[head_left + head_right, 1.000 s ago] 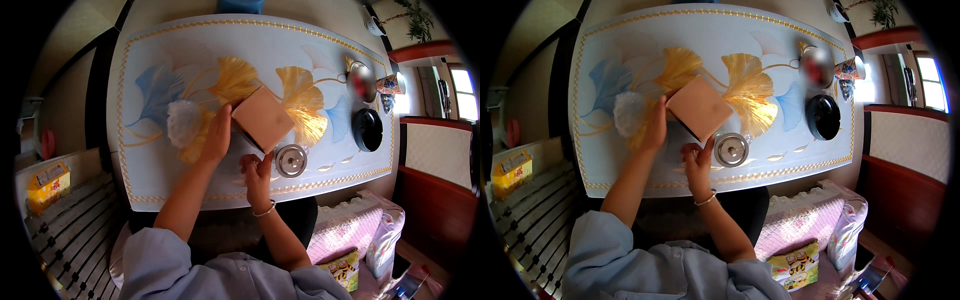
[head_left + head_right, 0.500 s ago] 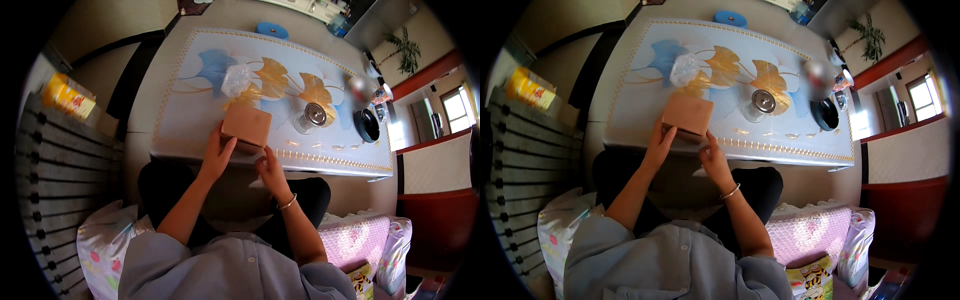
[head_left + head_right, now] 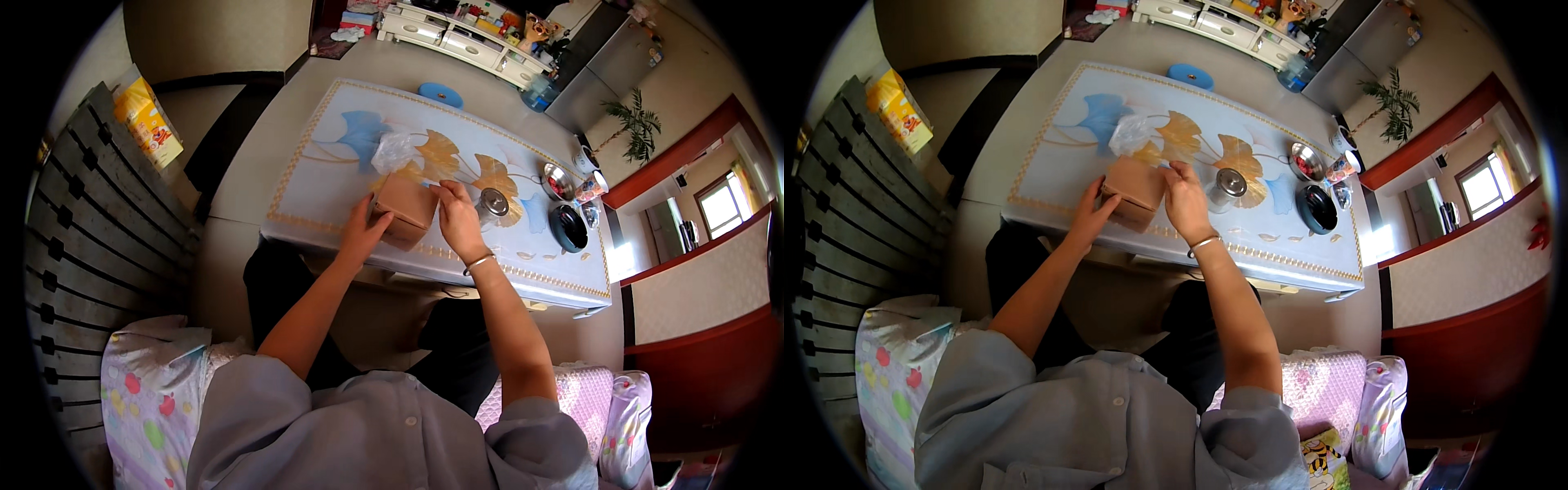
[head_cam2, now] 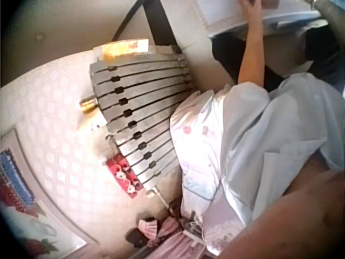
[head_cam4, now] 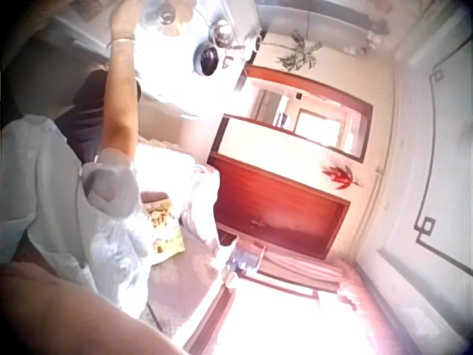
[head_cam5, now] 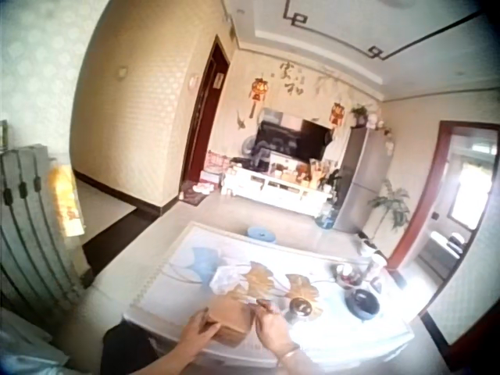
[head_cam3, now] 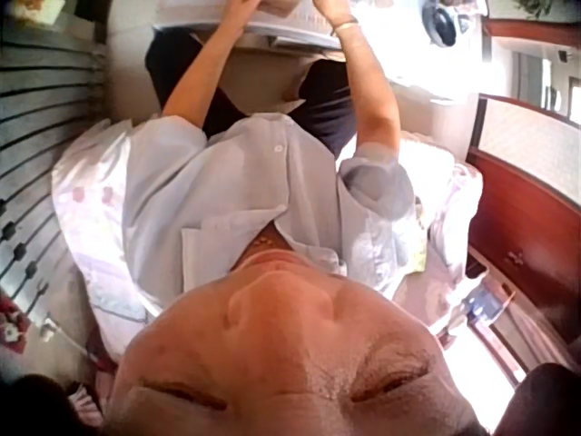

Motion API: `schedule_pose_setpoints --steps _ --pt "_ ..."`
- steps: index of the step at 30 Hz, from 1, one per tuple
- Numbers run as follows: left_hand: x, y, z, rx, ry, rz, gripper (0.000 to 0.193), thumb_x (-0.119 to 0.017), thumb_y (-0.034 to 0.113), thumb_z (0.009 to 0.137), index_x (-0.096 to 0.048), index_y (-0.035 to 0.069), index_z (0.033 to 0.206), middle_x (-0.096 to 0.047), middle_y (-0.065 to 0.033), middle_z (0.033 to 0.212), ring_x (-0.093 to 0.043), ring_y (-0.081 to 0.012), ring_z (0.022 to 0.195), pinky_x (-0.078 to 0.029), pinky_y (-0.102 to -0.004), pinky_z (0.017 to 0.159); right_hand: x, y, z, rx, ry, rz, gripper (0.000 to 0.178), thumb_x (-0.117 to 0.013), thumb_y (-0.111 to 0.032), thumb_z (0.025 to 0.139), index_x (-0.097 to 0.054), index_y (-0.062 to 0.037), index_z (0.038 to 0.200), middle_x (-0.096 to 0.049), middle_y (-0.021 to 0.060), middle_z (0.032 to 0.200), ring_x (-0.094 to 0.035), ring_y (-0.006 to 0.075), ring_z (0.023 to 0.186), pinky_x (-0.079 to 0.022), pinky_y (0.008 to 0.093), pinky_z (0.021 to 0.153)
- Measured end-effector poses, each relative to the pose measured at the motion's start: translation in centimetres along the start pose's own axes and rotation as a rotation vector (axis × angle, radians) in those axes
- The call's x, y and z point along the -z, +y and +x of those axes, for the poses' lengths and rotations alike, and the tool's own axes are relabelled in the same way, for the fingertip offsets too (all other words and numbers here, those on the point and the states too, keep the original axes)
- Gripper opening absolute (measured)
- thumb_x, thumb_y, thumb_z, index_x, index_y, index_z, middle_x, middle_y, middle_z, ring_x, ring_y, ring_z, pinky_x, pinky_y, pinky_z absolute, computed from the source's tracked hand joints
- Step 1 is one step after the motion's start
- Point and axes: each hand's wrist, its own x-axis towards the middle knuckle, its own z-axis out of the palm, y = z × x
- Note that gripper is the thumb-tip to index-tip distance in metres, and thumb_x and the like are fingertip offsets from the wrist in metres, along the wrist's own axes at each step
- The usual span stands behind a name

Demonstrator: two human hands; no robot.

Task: The person retrieves a small box from under a sofa, then places a glass jar wrapped in plastic into the box. The person closes the box and places it back under the sofa.

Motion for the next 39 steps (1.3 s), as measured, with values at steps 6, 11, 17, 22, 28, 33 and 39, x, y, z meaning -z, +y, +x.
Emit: schedule_pose_setpoints --steps 6,11,17,22,28,33,39 --pt "-0.8 0.9 -0.7 0.082 -0.02 -0.204 0.058 -0.062 0.024 0.088 -0.038 0.001 0.136 -0.047 -0.0149 0.126 -0.047 -0.0225 0.116 -0.04 -0.033 0.095 0.7 -1.8 0.8 0.036 -0.284 -0.117 0.065 -0.067 -0.041 0.077 -0.049 -0.0039 0.128 -0.049 0.0222 0.127 -0.051 0.0361 0.114 -0.046 0.04 0.093" --pt "-1.5 1.0 -0.7 0.123 -0.006 -0.304 0.056 -0.059 0.02 0.088 -0.037 0.002 0.136 -0.047 -0.0112 0.125 -0.047 -0.0192 0.113 -0.039 -0.0315 0.094 0.7 -0.6 1.2 0.119 -0.33 -0.153 0.066 -0.067 -0.041 0.078 -0.047 -0.0045 0.13 -0.046 0.021 0.132 -0.053 0.0375 0.112 -0.046 0.0415 0.092" --pt "-1.4 0.8 -0.7 0.18 -0.002 -0.309 0.057 -0.056 0.017 0.087 -0.034 0.004 0.138 -0.047 -0.0094 0.122 -0.047 -0.0186 0.111 -0.038 -0.0316 0.094 2.4 -1.1 3.0 -0.057 -0.384 0.072 0.047 -0.051 -0.039 0.09 -0.054 -0.0039 0.121 -0.061 0.0237 0.102 -0.058 0.0395 0.099 -0.047 0.0417 0.085" --pt "-1.8 0.9 -0.3 0.164 -0.02 -0.299 0.059 -0.054 0.016 0.085 -0.033 0.004 0.139 -0.046 -0.0095 0.123 -0.046 -0.0191 0.111 -0.037 -0.0325 0.094 2.5 1.6 5.3 -0.171 -0.222 0.274 0.042 -0.047 -0.039 0.093 -0.059 0.001 0.091 -0.063 0.0219 0.075 -0.06 0.0411 0.076 -0.047 0.0453 0.072" --pt "-1.5 2.4 0.5 0.028 -0.031 -0.205 0.062 -0.053 0.012 0.082 -0.033 0.004 0.14 -0.041 -0.012 0.132 -0.043 -0.0202 0.116 -0.039 -0.0321 0.094 -1.1 4.5 7.3 -0.377 0.108 0.279 0.046 -0.052 -0.041 0.092 -0.059 0.0037 0.086 -0.062 0.0254 0.074 -0.06 0.0435 0.076 -0.047 0.0463 0.068" --pt "0.4 5.5 2.5 -0.162 -0.259 0.379 0.064 -0.056 0.012 0.079 -0.037 0.016 0.14 -0.04 -0.0151 0.132 -0.052 -0.0271 0.108 -0.047 -0.0347 0.084 -5.1 7.1 8.0 -0.492 0.117 0.255 0.045 -0.05 -0.041 0.093 -0.06 0.0031 0.087 -0.064 0.0254 0.08 -0.061 0.0433 0.079 -0.048 0.0474 0.07" --pt "0.3 7.9 4.1 -0.073 -0.463 1.017 0.061 -0.066 0.025 0.075 -0.046 0.025 0.132 -0.046 -0.0157 0.124 -0.061 -0.0353 0.084 -0.05 -0.0411 0.076 -7.0 8.2 6.6 -0.578 -0.159 0.44 0.044 -0.052 -0.04 0.091 -0.061 0.0024 0.089 -0.064 0.0226 0.077 -0.063 0.0402 0.076 -0.049 0.0439 0.068"
